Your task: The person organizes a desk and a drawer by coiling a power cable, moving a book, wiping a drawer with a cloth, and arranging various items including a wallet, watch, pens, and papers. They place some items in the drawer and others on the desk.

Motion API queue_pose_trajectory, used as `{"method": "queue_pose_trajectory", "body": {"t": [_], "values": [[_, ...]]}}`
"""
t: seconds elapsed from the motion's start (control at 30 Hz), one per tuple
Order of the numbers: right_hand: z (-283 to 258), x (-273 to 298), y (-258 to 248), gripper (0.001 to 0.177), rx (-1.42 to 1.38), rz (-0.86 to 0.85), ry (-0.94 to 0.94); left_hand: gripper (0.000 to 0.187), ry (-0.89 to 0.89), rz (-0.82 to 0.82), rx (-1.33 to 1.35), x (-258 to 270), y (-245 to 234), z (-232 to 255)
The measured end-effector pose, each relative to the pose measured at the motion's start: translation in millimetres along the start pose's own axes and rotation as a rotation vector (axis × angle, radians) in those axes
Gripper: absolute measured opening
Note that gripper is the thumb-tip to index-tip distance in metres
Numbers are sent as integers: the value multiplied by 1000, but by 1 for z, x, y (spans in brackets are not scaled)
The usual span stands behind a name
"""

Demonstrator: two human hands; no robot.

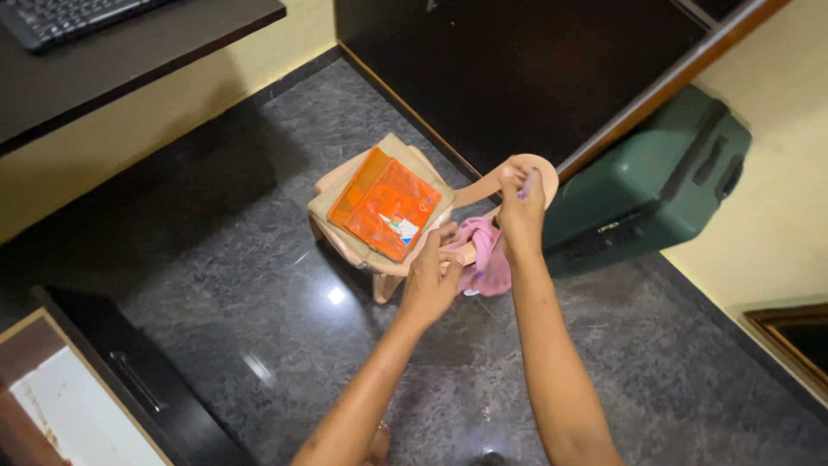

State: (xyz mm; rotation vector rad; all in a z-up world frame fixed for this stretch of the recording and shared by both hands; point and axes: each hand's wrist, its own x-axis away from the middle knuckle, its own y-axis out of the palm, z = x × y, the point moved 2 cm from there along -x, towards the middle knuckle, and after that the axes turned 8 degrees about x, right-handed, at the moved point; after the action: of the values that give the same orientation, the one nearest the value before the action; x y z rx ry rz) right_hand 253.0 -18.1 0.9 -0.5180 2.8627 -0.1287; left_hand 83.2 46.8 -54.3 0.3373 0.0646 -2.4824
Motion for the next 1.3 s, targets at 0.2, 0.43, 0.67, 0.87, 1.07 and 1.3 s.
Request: {"method": "queue_pose_trajectory", "body": {"t": [0.2, 0.43, 0.67, 0.87, 1.07, 1.3], "values": [[4, 33, 26, 52, -863, -328, 406, 50, -325, 97, 457, 4, -13, -18], [10, 113, 111, 44, -841, -275, 443, 61, -443, 453, 1101, 39, -62, -41], [14, 204, 192, 36, -414, -401, 300, 35, -285, 500, 965, 92, -139, -31], [6, 275, 249, 41, -90, -620, -141, 29, -442, 425, 89, 178, -225, 3], [-10, 389, 310, 41, -25, -904, 179, 19, -274, 514, -191, 284, -312, 20], [-13, 531, 383, 37, -23, -1130, 244, 20, -519, 697, -200, 414, -410, 14]]}}
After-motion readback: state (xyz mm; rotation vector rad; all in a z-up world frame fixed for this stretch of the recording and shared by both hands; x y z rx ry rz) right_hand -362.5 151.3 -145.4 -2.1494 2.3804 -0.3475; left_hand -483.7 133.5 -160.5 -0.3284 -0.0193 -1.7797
